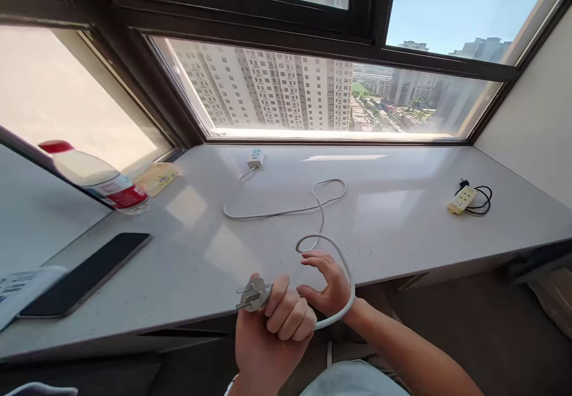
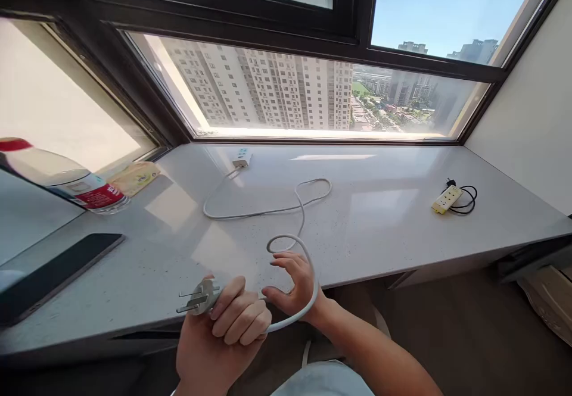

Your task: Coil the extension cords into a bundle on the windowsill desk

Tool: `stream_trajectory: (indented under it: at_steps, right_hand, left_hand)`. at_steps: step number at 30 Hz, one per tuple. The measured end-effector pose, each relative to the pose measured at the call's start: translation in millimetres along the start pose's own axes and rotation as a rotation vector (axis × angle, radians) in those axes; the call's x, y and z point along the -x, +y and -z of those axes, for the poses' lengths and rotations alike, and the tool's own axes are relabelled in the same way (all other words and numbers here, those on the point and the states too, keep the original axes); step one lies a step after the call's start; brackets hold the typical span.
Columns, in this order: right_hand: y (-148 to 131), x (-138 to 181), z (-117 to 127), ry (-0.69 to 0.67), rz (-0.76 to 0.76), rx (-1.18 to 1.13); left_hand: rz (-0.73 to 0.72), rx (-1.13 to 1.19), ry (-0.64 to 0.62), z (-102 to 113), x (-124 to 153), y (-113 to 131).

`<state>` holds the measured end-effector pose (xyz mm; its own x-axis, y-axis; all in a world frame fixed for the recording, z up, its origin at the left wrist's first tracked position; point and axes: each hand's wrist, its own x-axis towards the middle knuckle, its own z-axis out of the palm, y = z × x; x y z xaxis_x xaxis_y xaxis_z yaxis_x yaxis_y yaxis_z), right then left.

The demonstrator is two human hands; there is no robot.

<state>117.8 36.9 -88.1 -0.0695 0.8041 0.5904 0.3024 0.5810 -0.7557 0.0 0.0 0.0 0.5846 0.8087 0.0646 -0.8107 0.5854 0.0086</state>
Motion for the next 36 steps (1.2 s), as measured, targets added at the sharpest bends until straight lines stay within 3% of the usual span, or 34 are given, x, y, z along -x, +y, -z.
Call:
stream_trajectory:
  at_steps: [5, 10, 15, 18, 20, 22, 28, 32, 36]
  right_hand:
    - [-14, 28, 18, 0.029, -0.078, -0.001]
    - [-18, 56, 42, 0.060, -0.174, 0.102]
    - [-25, 46, 60, 0.217, -0.048, 0.304]
    - [-33, 34, 60, 0.044, 0.110, 0.430]
    - [-35, 31, 54, -0.123, 0.212, 0.428]
    - [-34, 32, 46, -0.206, 0.302, 0.394]
    - [-13, 28, 34, -0.121, 0.423, 0.484]
    - [17, 17, 59, -0.133, 0.361, 0.586]
    - [52, 11, 96, -0.124, 0.243, 0.755]
  left_hand:
    - [-0.028, -0.076, 0.029, -5, 0, 10]
    - [-0.064, -0.130, 0.121, 8, 6, 18]
    - [-0.022, -0.149, 0.209, 23, 13, 5]
    - [0.006, -0.143, 0.214, 26, 15, -3]
    - [0.006, -0.150, 0.211, 26, 17, -4]
    - [0.002, -0.167, 0.213, 26, 18, -4]
    - [-0.087, -0.254, 0.236, 14, 27, 1]
    - [-0.251, -0.326, 0.263, -12, 43, 20]
    - [-0.421, -0.439, 0.355, -24, 73, 65]
